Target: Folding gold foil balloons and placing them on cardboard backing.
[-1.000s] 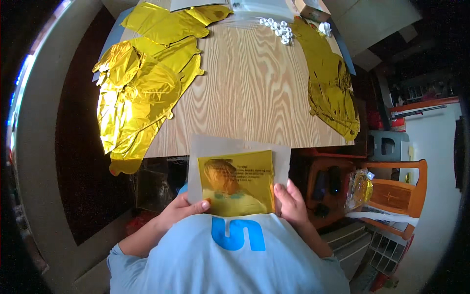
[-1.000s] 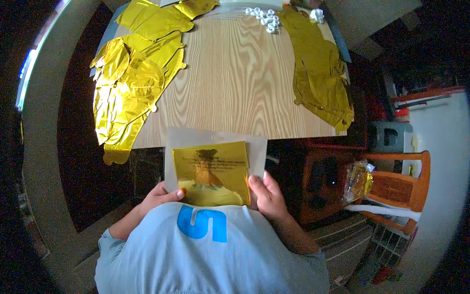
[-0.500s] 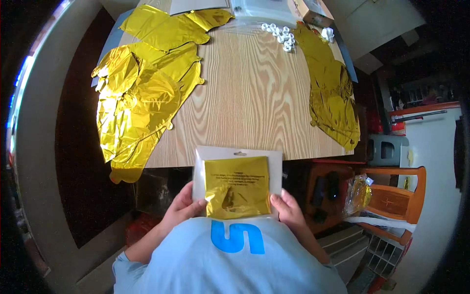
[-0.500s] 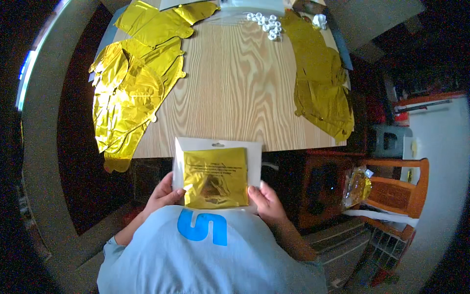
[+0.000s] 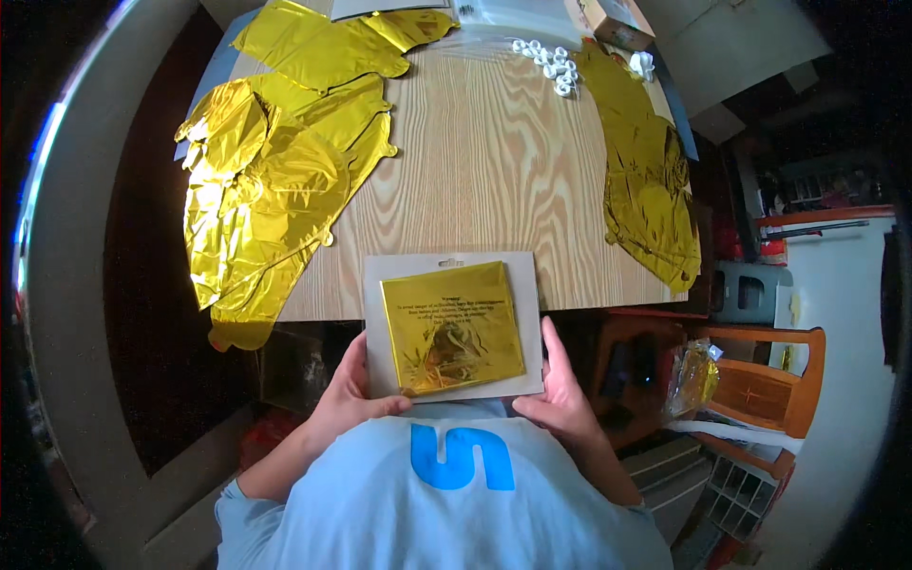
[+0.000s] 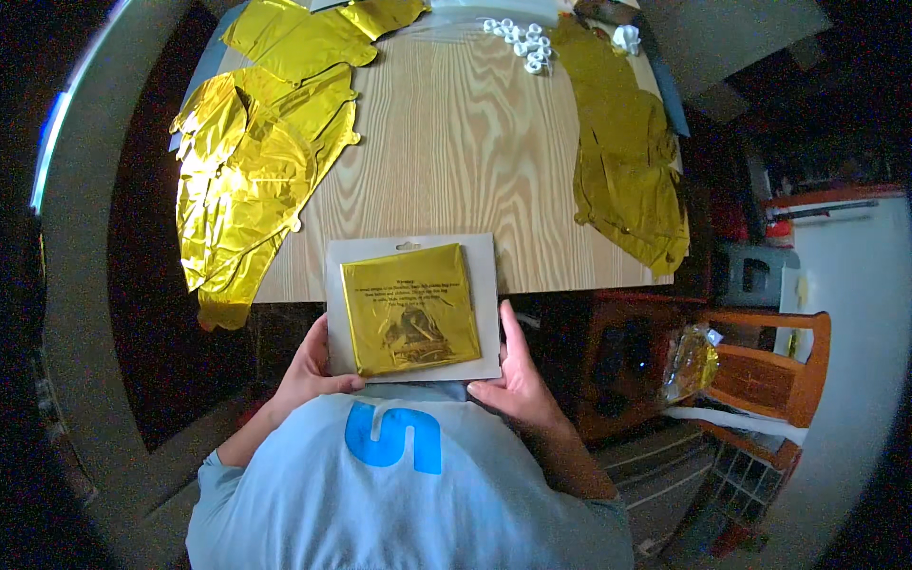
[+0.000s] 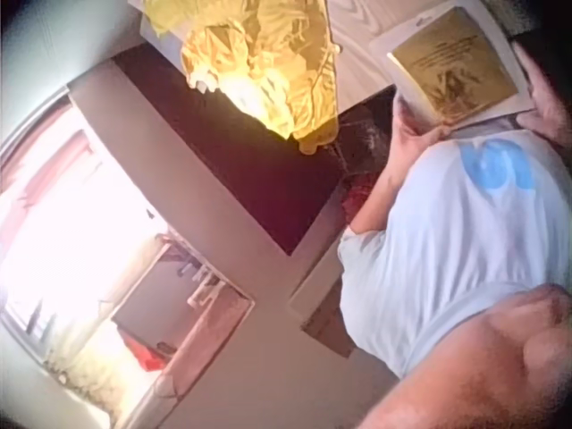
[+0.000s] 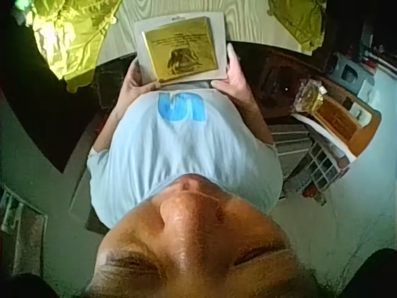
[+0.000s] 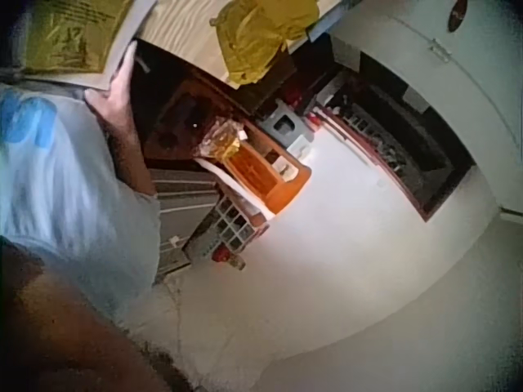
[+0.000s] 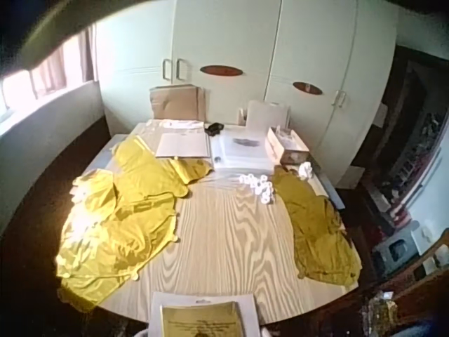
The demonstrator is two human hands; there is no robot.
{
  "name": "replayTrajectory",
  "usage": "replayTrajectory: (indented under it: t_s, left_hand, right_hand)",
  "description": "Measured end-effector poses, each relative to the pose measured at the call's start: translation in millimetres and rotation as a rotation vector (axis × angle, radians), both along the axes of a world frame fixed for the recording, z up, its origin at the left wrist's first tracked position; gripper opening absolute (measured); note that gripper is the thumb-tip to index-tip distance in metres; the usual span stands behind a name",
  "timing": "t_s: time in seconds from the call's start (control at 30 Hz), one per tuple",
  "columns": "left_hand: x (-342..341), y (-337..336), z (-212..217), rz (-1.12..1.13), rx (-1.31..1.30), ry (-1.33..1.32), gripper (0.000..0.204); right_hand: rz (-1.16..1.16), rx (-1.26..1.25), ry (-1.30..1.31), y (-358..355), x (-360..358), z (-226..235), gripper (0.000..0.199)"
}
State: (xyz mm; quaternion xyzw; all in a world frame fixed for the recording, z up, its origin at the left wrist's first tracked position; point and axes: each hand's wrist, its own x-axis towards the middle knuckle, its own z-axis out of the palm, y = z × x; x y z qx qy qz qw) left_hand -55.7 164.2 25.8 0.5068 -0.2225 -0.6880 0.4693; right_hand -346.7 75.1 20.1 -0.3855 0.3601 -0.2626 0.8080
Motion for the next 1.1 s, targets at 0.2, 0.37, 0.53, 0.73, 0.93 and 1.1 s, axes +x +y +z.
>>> replayTrajectory:
  t_s: [0.2,0.37,0.53,0.73,0.93,1.1]
  left_hand:
    - [-8.5,6.4,-1.8,0.047,-0.095,-0.05,0.116]
    - [-18.5,9.4,-16.5,0.237,-0.234,-0.251,0.108]
    - [-14.7,-2.9,-19.5,0.171,-0.265,-0.281,0.098]
    - [-16.2,-11.0,-33.1,0.132,-0.333,-0.364,0.083]
    - [-17.5,-25.5,-37.1,0.138,-0.349,-0.393,0.084]
    - [-16.4,-33.4,-29.0,0.14,-0.165,-0.396,0.092]
  right_hand:
    - [-0.149,-0.052,0.099,-4.0,10.9,-8.4,0.093]
    - [-0.173,-0.065,0.015,-6.3,21.8,-16.7,0.074]
    - [-0.205,0.015,-0.023,-5.4,25.5,-34.2,0.044]
    - [-0.267,0.028,-0.075,-12.4,22.1,-44.6,0.027]
    - [-0.424,0.05,-0.056,-11.0,33.5,-55.9,0.018]
    - [-0.499,0.067,-0.03,-14.0,38.5,-64.0,0.016]
